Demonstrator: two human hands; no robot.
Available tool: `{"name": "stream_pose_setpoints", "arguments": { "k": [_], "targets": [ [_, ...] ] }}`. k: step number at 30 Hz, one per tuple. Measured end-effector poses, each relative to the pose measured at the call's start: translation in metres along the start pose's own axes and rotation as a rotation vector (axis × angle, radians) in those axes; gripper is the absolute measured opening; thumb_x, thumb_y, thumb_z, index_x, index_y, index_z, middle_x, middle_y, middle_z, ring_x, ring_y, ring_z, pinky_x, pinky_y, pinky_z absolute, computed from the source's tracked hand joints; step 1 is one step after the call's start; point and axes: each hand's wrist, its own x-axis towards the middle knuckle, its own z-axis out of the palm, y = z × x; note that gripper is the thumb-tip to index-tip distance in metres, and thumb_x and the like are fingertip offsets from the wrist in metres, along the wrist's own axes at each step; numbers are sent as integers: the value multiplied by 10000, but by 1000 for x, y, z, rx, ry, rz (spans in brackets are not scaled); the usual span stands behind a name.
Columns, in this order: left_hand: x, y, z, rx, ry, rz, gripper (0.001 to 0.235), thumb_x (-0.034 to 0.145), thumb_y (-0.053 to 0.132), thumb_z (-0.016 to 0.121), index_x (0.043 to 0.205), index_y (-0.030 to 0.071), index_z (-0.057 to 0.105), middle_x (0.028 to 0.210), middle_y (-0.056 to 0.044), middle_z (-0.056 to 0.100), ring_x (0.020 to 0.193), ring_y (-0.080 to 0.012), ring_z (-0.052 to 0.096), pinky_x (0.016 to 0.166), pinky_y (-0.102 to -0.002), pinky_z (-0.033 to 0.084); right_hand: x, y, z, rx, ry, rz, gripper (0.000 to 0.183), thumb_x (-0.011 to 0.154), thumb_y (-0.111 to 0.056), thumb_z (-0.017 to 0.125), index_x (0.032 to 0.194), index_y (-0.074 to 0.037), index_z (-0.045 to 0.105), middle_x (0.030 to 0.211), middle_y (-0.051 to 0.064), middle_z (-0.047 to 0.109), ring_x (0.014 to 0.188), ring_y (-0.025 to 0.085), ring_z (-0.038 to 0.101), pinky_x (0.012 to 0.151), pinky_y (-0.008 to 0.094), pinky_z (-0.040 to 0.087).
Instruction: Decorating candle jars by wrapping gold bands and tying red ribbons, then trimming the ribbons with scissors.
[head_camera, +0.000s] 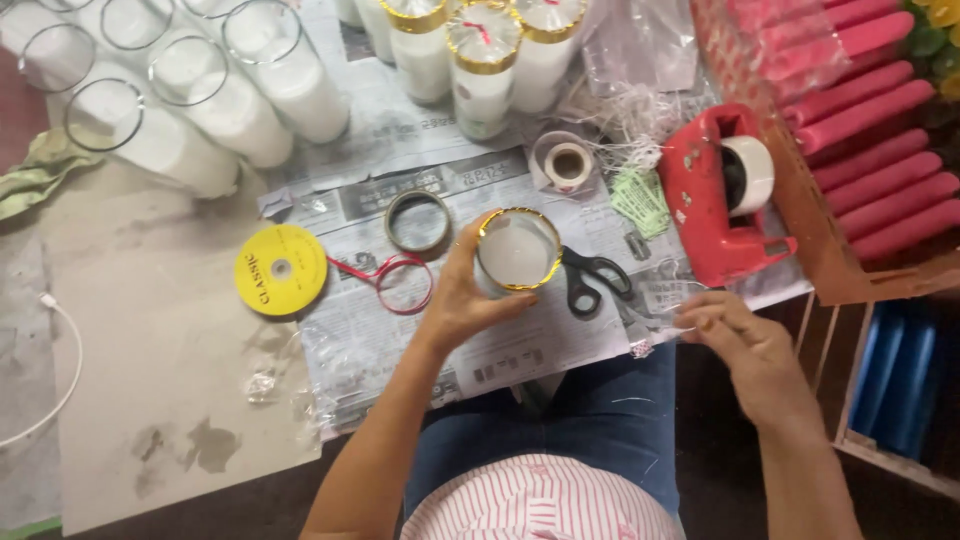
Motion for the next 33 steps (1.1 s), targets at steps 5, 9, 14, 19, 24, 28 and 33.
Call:
{"name": "stream_pose_setpoints", "arguments": {
  "k": [5,9,14,19,24,28,33],
  "targets": [
    [-23,21,19,117,191,4,1146,631,394,973,1549,75,368,1415,-205,530,1356,-383,509,1186,-504,369,19,-53,66,-83,-240,-111,225,988,-132,608,965,-25,805,1073,153,700,1041,246,667,937,424,519],
    [-46,23,-4,196,212,-16,688,734,29,762,1396,57,574,1342,-144,567,1325,-350,541,1149,-462,406,31,-70,89,-198,-322,-108,293,1014,-219,597,890,-74,820,1032,81,708,904,187,658,868,382,528],
    [-54,59,-9,193,256,18,182,786,270,811,927,164,765,1034,-37,633,1009,-234,641,931,-359,515,31,-87,99,-253,-349,-102,305,1017,-222,576,884,-79,811,1000,79,714,873,198,666,816,385,540],
    [-51,60,7,193,98,39,82,837,282,831,866,226,778,962,29,636,969,-185,628,901,-329,515,30,-87,99,-285,-361,-93,286,1004,-213,582,892,-70,803,994,98,712,882,223,701,785,393,574],
    [-49,83,3,2,130,-65,32,870,177,790,884,148,785,956,-40,643,916,-202,636,867,-349,527,42,-30,78,22,-152,177,356,1014,-307,626,1088,12,766,1100,159,716,997,237,682,785,368,597],
    [-50,79,1,-34,134,-85,27,866,159,803,879,138,792,950,-48,638,910,-195,639,854,-341,524,30,5,80,300,-337,218,816,844,-594,601,1401,3,604,1363,183,661,1215,263,624,867,392,557],
    [-50,74,3,-93,161,-120,60,878,159,796,903,105,802,960,-78,631,906,-198,647,854,-359,535,17,17,106,428,-400,94,849,752,-363,833,1426,66,546,1365,211,663,1259,289,620,905,393,560]
  ]
}}
